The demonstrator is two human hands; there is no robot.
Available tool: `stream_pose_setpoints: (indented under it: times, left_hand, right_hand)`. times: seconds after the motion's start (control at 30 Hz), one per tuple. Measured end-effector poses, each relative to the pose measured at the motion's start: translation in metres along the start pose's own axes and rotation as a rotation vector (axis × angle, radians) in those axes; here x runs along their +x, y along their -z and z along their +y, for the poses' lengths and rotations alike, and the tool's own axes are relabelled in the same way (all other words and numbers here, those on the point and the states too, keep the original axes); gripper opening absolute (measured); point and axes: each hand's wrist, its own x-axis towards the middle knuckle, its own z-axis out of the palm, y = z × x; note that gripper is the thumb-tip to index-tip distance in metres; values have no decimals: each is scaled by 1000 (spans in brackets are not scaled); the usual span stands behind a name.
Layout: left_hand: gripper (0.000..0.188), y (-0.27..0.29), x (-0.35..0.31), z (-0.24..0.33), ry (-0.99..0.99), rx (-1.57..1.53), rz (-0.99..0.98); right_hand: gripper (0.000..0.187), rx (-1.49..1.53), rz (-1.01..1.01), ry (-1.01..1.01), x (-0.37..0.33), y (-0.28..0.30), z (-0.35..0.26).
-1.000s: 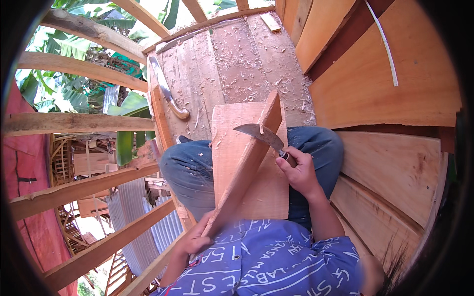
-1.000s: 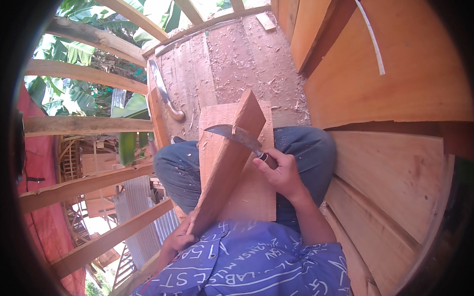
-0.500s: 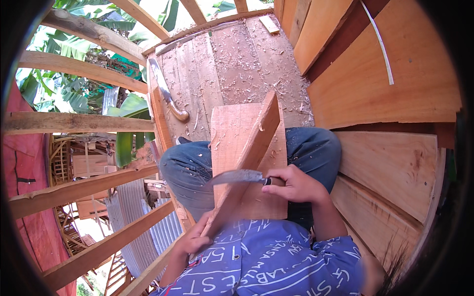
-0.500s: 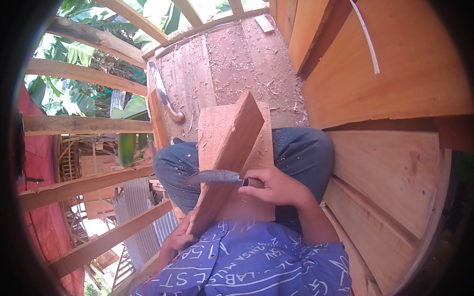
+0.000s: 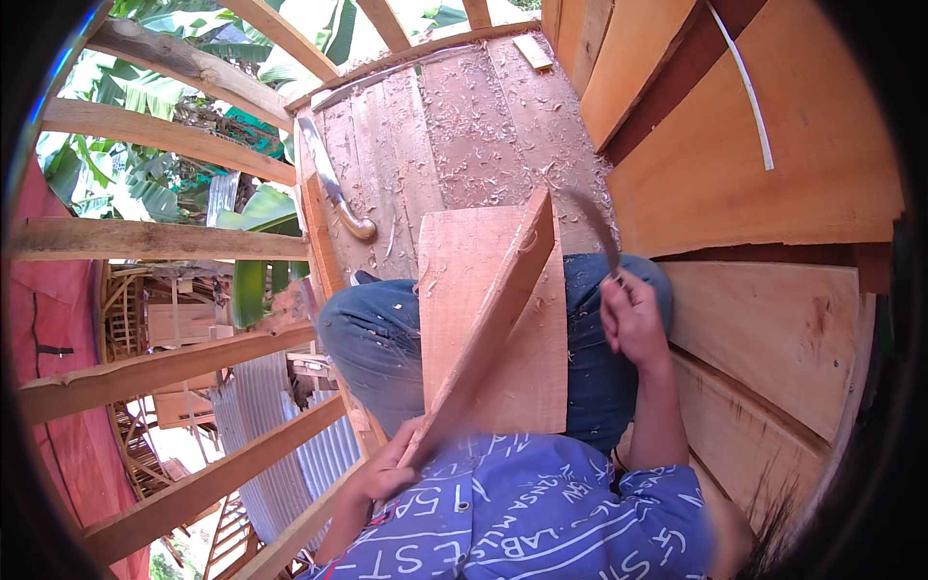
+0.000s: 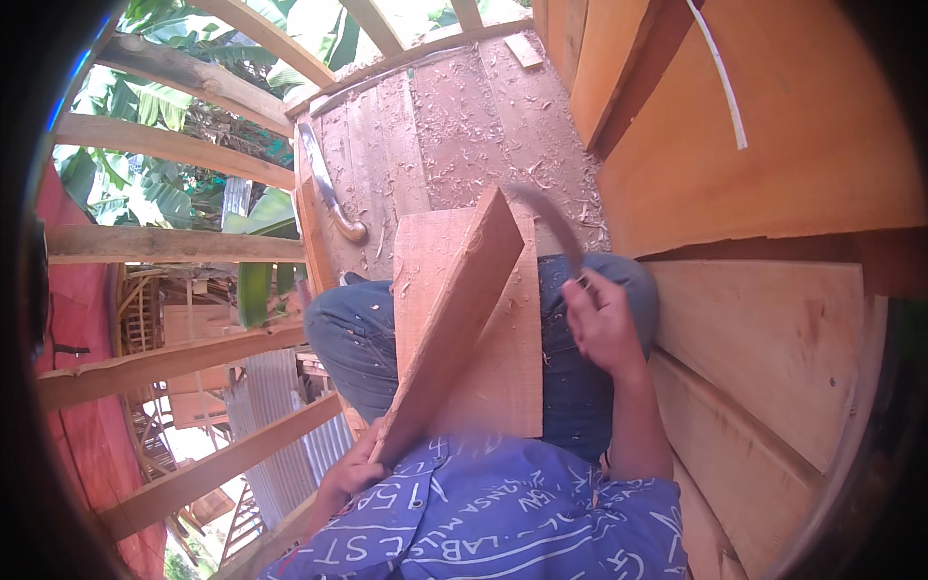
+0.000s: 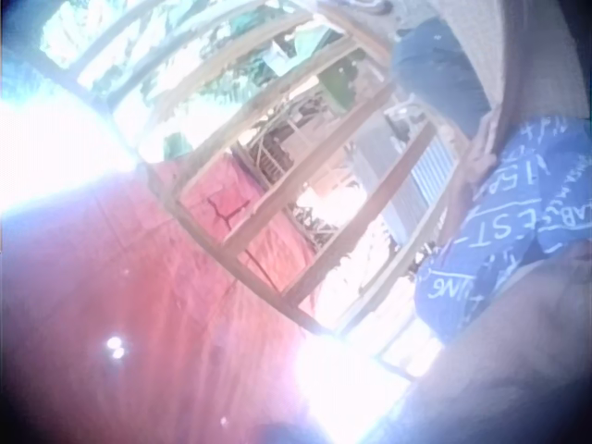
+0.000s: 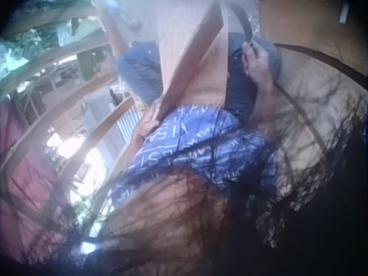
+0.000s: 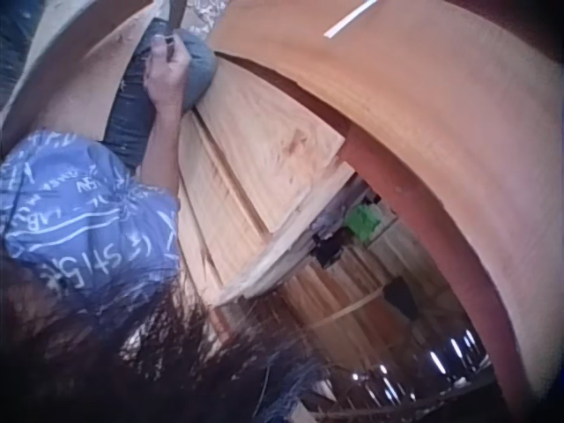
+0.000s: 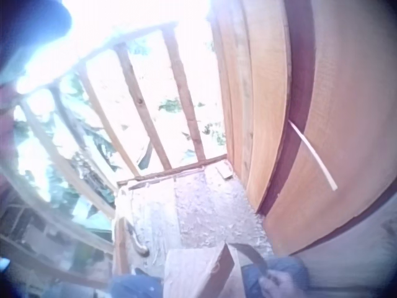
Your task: The person sits cross-legged and uses a curved knife to shave and shape a rectangular wooden plank resting on their lap. They repeatedly scrape the surface and edges, removing thin wood shavings and refining the plank's profile.
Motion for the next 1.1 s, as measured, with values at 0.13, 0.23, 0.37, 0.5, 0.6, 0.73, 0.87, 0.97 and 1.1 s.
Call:
stream_pose_setpoints:
  times: [0.13, 0.23, 0.37, 0.5, 0.6, 0.73, 0.87, 0.97, 1.1]
  left_hand:
    - [87, 1, -1, -1, 132, -142, 4]
    - [87, -2, -2, -4, 4, -98, 20]
    - [87, 0, -3, -4, 16, -21, 31]
    - [87, 3, 1, -6, 17, -39, 18]
    - [87, 2, -1, -7, 12, -25, 15]
    - [88, 3, -2, -9, -12, -15, -1]
    - [88, 3, 1, -7, 1, -25, -13]
    - [88, 0, -2, -5, -1, -33, 12]
    - [87, 5, -1, -8, -26, -5, -10]
  right_hand:
    - [24, -249, -349, 57, -23, -40, 1]
    - [24, -345, -445, 46, -10, -37, 2]
    - [19, -211, -349, 1, -10, -45, 0]
    - [19, -205, -462, 93, -22, -56, 18]
    - [23, -157, -385, 95, -20, -52, 17]
    - [24, -14, -127, -100, -9, -29, -1]
    - [22, -309, -459, 209, -15, -48, 10]
    - [23, -317, -331, 150, -9, -38, 7]
    - [20, -274, -393, 124, -18, -53, 8]
